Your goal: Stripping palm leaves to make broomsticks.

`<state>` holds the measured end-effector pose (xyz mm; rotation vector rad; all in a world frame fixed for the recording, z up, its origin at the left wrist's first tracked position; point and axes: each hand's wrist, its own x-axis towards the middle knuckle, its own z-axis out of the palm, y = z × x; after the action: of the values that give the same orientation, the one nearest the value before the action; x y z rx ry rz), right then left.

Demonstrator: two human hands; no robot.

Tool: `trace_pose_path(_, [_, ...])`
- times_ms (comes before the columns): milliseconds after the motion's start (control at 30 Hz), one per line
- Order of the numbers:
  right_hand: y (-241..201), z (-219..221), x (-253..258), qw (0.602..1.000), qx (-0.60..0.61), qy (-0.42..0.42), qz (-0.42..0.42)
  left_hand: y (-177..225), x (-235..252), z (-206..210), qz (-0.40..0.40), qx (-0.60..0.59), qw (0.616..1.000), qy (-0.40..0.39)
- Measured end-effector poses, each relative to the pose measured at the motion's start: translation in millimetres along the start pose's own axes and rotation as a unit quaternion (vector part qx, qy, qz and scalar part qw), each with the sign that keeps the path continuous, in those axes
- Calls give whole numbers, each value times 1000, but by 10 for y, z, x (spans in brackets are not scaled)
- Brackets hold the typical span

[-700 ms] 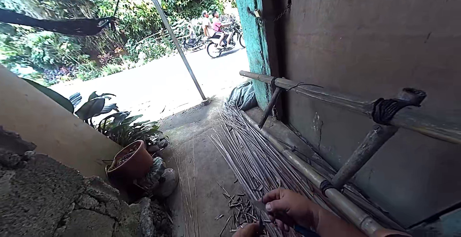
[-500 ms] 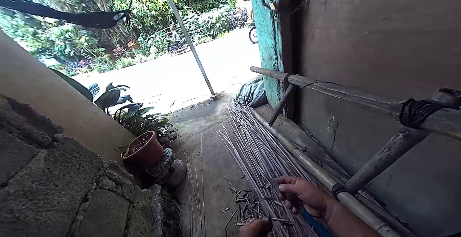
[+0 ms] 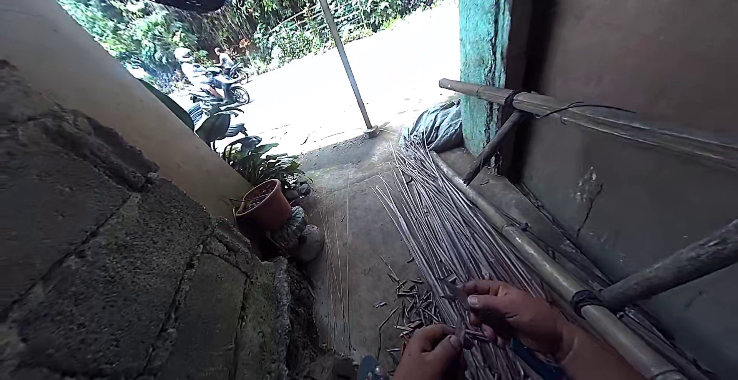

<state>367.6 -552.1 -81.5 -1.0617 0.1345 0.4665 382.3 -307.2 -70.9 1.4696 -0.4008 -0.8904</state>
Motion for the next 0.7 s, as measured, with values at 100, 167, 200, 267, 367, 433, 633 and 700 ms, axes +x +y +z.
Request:
trace_pose_path(100, [13,-42,14,1000,-10,11,1,27,20,10,2,-8,1000,22])
trace_pose_path(167, [-44,-61,15,997,17,71,-26,50,17,2,1,-7,1000,26])
trace_pose_path(200, [-82,-60,14,993,41,107,-39,48,17,-9,-4,-19,1000,17])
trace_pose_path(267, [-128,-48,3,987,70,134,-49,41,12,-17,-19,-54,998,1])
trace_pose_path(367, [-67,-23,-33,998,39,41,-26,8,26,-11,-28,-85,996,-5])
trace_pose_path(433, [4,-14,-4,999,35,2,-25,-7,33,-16,-31,-91,995,-2])
trace_pose_path(633, [-123,-72,-11,993,36,74,-81,-17,6,-60,-82,-113,989,-43])
trace_pose_path(700, [-182,-27,-70,994,25,76,-78,19,-17,-80,-82,-116,989,-47])
